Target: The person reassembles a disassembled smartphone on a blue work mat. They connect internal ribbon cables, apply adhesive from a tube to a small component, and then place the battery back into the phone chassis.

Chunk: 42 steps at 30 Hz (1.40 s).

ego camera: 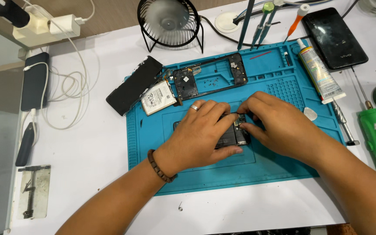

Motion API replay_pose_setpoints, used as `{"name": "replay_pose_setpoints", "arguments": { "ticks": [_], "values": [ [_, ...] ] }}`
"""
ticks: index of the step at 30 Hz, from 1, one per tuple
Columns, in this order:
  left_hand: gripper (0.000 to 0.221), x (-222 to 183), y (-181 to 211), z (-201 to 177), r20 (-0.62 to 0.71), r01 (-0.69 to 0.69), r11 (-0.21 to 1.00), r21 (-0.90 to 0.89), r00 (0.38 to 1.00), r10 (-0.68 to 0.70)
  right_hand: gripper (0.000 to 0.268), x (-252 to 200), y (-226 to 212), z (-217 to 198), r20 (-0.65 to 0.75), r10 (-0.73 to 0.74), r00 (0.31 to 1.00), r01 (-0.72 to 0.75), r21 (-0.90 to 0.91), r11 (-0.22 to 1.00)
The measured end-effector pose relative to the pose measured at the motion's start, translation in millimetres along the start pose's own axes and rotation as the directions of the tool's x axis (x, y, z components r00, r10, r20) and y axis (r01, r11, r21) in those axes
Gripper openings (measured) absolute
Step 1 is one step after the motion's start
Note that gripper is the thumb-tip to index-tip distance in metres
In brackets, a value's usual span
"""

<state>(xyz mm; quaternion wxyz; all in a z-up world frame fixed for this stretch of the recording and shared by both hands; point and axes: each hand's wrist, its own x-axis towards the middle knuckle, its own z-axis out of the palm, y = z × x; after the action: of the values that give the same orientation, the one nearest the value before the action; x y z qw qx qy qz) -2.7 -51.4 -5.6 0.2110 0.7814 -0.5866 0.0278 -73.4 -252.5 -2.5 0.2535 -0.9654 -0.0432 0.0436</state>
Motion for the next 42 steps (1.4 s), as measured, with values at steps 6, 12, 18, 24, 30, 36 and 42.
{"name": "replay_pose_setpoints", "arguments": {
  "ticks": [6, 12, 18, 24, 30, 36, 42],
  "values": [
    [0.059, 3.0, 0.4, 1.3, -0.005, -0.018, 0.998, 0.054, 1.0, 0.019, 0.023, -0.7, 0.8, 0.6, -0.02, -0.009, 1.0, 0.009, -0.013, 1.0],
    [0.065, -3.7, 1.0, 0.6, -0.015, -0.016, 0.999, 0.04, 1.0, 0.016, 0.025, 0.1, 0.5, 1.8, 0.012, 0.057, 0.998, -0.057, -0.012, 0.998],
    [0.066, -2.0, 2.4, -1.0, 0.013, -0.035, 0.993, 0.112, 0.999, 0.033, 0.024, 0.3, 2.3, 1.1, -0.026, -0.024, 0.999, 0.024, -0.009, 1.0],
    [0.057, -5.1, -1.1, 2.2, -0.006, -0.019, 0.999, 0.038, 1.0, 0.019, 0.027, -0.2, 2.0, -1.1, 0.015, -0.002, 1.0, 0.002, -0.004, 1.0],
    [0.044, -5.6, -1.2, -2.5, -0.032, -0.048, 0.999, 0.005, 0.998, 0.048, 0.029, -1.7, 1.8, -4.0, 0.062, 0.033, 0.998, -0.034, 0.017, 0.999],
    [0.045, -2.9, 1.0, -1.6, -0.033, -0.068, 0.992, 0.104, 0.997, 0.072, 0.031, -1.5, 2.7, -2.7, 0.043, 0.005, 0.999, -0.005, -0.011, 1.0],
    [0.045, -4.1, 1.3, -0.9, -0.04, -0.068, 0.991, 0.112, 0.997, 0.073, 0.029, -2.1, 3.6, -3.1, 0.048, 0.002, 0.999, -0.002, -0.005, 1.0]
  ]
}}
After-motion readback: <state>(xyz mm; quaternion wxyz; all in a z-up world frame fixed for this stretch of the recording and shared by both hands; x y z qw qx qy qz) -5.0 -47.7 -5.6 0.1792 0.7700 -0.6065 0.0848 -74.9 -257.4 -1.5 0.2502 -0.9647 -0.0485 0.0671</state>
